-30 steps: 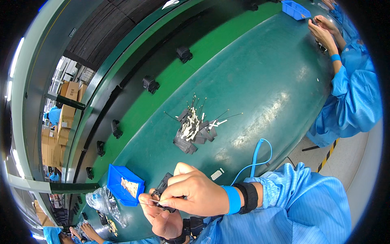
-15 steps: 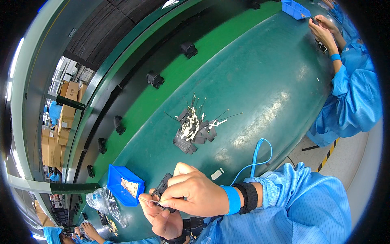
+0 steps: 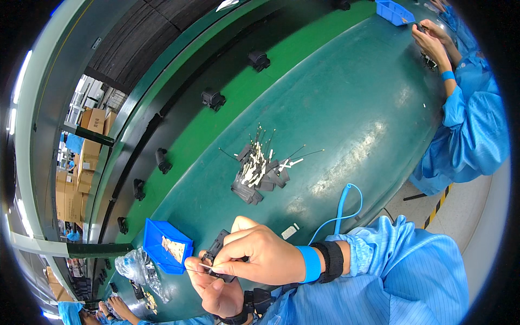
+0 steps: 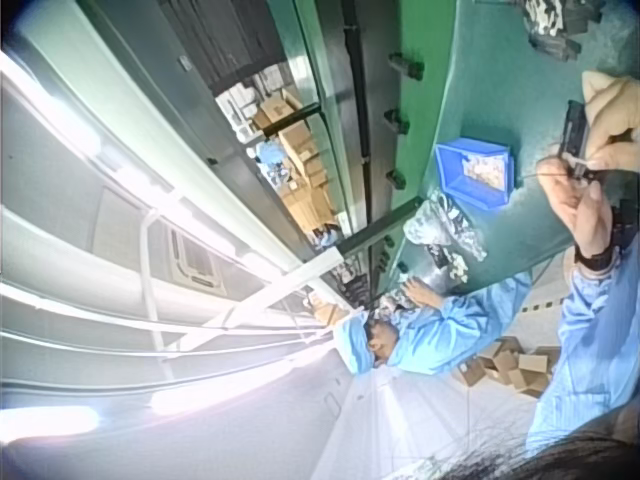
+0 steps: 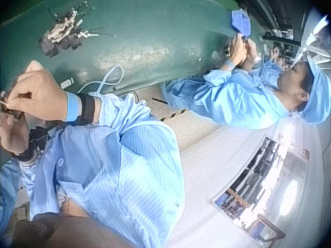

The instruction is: Assembling small black plastic components on a factory assembly line.

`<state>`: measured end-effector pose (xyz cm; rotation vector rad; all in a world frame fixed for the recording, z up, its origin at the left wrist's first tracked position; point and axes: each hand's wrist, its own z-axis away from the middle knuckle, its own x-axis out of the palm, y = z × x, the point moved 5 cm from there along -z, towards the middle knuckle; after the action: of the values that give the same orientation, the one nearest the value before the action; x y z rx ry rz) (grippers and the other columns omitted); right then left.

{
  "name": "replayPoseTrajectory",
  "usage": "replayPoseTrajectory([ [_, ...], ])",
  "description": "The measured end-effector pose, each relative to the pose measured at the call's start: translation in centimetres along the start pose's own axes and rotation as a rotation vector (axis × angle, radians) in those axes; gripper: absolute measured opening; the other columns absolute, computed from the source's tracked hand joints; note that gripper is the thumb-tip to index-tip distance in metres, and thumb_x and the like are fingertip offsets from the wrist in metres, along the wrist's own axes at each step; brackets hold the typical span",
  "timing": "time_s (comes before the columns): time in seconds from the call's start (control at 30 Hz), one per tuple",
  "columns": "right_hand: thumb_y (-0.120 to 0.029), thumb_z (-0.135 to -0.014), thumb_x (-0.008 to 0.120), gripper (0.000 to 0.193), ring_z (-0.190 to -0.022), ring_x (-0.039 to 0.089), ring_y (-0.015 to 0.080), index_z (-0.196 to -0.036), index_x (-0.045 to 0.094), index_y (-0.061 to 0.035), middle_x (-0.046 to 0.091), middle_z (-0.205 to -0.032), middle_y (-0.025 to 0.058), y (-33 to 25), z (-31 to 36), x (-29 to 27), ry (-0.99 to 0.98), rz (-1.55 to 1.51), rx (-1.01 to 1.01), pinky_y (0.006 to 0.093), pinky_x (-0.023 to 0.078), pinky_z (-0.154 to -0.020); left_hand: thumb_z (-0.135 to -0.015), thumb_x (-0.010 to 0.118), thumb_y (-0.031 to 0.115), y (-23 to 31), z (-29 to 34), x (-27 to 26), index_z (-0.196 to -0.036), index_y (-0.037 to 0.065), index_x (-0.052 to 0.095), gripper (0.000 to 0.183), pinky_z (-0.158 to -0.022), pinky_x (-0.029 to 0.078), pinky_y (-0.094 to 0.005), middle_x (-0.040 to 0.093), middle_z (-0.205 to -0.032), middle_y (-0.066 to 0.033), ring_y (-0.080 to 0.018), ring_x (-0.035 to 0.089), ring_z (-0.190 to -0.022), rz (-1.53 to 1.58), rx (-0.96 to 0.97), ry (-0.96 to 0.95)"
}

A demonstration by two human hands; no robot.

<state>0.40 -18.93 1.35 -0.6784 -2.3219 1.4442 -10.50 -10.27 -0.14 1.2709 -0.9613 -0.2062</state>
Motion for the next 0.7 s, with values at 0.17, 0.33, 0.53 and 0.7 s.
replayPoseTrajectory([
  [0.17,-0.012,-0.076,0.068,0.007,-0.067,0.041,0.0171,-0.082,0.070,-0.0090,0.056,-0.065,-0.0003,-0.4,0.0,0.1,0.014,0.066,-0.060,0.0286,0.035,-0.065,-0.058,0.065,0.004,-0.1,0.2,-0.7,-0.093,0.010,0.036,0.046,-0.085,0.035,-0.0277,0.041,-0.096,-0.0075,-0.0152,0.044,-0.090,0.003,0.007,0.010],
  [0.33,-0.012,-0.076,0.069,0.008,-0.067,0.041,0.0178,-0.083,0.069,-0.0093,0.055,-0.065,-0.0001,-0.4,0.1,0.1,0.020,0.107,-0.099,0.0291,0.035,-0.064,-0.057,0.065,0.003,0.1,0.2,0.0,-0.093,0.010,0.036,0.046,-0.085,0.035,-0.0277,0.041,-0.096,-0.0072,-0.0149,0.044,-0.089,-0.014,-0.008,0.018],
  [0.53,-0.011,-0.076,0.068,0.006,-0.065,0.041,0.0177,-0.081,0.069,-0.0093,0.054,-0.064,-0.0002,-0.6,0.0,-0.1,0.032,0.086,-0.115,0.0296,0.034,-0.064,-0.058,0.066,0.004,0.1,-0.1,0.5,-0.092,0.010,0.035,0.046,-0.079,0.033,-0.0254,0.037,-0.089,-0.0057,-0.0134,0.039,-0.083,-0.005,0.017,0.025],
  [0.7,-0.011,-0.076,0.068,0.006,-0.065,0.041,0.0177,-0.081,0.069,-0.0095,0.055,-0.065,-0.0004,-0.6,0.0,-0.1,0.035,0.090,-0.128,0.0297,0.034,-0.064,-0.057,0.068,0.006,0.1,-0.2,0.6,-0.088,0.009,0.035,0.045,-0.075,0.030,-0.0250,0.036,-0.085,-0.0048,-0.0129,0.036,-0.081,-0.033,0.016,0.036],
])
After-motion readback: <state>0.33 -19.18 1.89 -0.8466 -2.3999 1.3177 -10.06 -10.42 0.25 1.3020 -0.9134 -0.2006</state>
